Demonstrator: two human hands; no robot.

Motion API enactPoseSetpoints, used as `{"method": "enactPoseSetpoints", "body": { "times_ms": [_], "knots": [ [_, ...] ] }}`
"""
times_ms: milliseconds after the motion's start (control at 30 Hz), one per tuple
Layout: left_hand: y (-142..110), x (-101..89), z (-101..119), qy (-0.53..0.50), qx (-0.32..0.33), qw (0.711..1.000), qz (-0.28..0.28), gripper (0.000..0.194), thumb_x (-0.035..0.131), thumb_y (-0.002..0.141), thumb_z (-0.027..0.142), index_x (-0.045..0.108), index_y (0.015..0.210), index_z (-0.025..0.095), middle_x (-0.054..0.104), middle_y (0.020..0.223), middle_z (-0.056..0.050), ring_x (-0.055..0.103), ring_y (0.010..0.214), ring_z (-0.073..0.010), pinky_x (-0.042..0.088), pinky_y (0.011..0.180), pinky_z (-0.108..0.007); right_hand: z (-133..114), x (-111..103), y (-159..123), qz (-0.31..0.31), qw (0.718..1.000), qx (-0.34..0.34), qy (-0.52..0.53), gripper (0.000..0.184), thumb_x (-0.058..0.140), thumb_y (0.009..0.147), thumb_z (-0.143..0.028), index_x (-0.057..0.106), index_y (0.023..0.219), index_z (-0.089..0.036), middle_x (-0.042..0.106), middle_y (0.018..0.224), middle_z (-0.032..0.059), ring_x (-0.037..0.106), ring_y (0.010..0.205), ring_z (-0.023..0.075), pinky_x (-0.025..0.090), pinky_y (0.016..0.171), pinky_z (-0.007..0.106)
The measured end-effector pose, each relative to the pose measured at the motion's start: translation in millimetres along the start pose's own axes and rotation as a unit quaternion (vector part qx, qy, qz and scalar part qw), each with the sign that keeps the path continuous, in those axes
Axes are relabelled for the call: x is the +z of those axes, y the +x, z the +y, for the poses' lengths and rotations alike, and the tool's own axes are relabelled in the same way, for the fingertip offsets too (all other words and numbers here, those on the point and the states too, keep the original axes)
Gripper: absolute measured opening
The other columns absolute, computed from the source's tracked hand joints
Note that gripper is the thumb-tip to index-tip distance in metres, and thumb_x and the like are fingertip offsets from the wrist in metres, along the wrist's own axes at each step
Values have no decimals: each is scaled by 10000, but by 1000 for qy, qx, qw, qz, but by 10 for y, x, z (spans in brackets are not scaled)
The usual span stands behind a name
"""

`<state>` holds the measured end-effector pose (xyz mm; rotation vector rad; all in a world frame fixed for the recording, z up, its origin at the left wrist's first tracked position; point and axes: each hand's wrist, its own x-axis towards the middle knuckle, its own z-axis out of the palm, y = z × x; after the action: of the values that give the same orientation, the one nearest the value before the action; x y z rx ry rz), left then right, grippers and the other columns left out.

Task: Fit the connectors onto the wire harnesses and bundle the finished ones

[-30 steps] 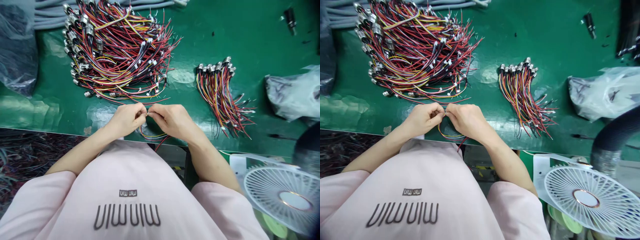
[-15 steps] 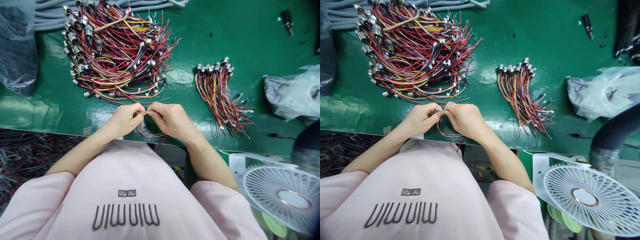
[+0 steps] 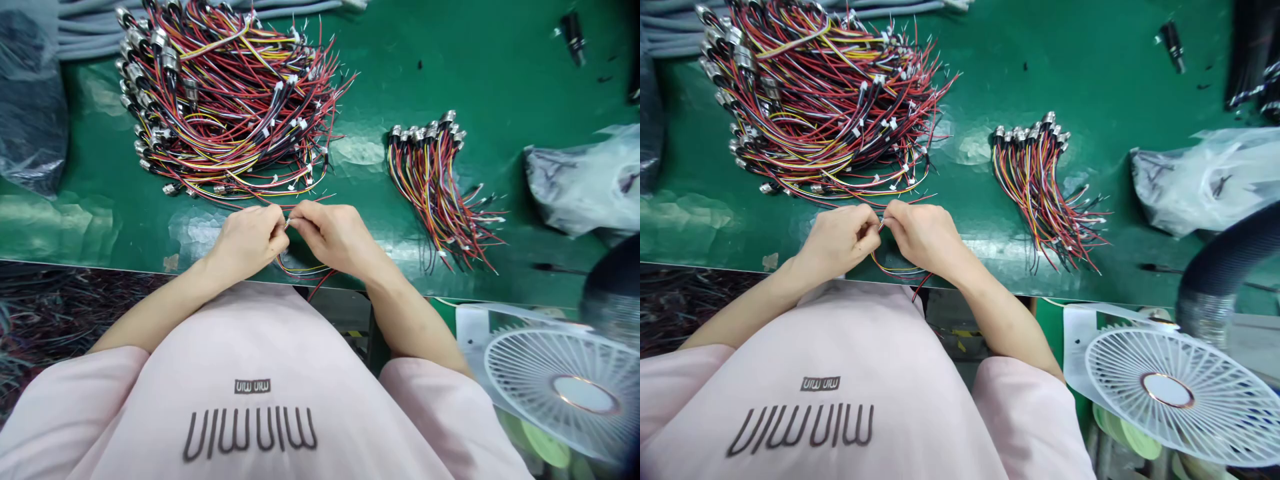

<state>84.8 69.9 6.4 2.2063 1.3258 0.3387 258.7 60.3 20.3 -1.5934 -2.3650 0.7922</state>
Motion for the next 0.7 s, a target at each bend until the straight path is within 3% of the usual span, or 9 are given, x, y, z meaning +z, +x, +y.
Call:
{"method": "enactPoseSetpoints", "body": {
  "times_ms": [167, 333, 500, 633, 700],
  "knots": [
    [-31, 43, -77, -134, -16, 991, -1, 109, 464, 785, 220, 522, 698, 191, 547, 564, 41, 440, 497, -112, 321, 537, -249, 60, -16, 11, 4, 996, -32, 86, 210, 454, 930, -228, 650, 904, -157, 657, 754, 31, 553, 661, 133, 345, 640, 238],
    [-61, 51, -140, -228, -38, 973, 11, 140, 479, 821, 264, 531, 717, 186, 565, 587, 46, 457, 513, -99, 336, 509, -221, 95, -9, 23, 36, 980, -41, 192, 196, 510, 916, -263, 662, 891, -142, 589, 684, -10, 460, 597, 92, 329, 599, 221],
    [-97, 52, -114, -225, -31, 973, 34, 116, 487, 813, 233, 537, 719, 186, 549, 571, 55, 438, 499, -92, 329, 514, -222, 52, 111, 56, 56, 958, -6, 280, 147, 584, 865, -260, 649, 799, -147, 349, 517, -83, 290, 502, 65, 265, 526, 222],
    [-156, 84, -98, -185, -12, 982, 29, 95, 491, 764, 184, 526, 676, 189, 545, 575, 51, 450, 516, -100, 326, 531, -239, 61, 128, 84, 135, 933, 39, 332, 166, 601, 846, -286, 621, 741, -159, 375, 552, -65, 295, 516, 70, 267, 519, 229],
    [-171, 97, -115, -220, -25, 975, 33, 92, 493, 763, 186, 534, 681, 191, 560, 588, 45, 470, 530, -102, 343, 530, -234, 72, 115, 95, 165, 916, 62, 360, 194, 629, 829, -334, 629, 746, -159, 371, 552, -60, 292, 516, 72, 261, 510, 230]
  ]
}}
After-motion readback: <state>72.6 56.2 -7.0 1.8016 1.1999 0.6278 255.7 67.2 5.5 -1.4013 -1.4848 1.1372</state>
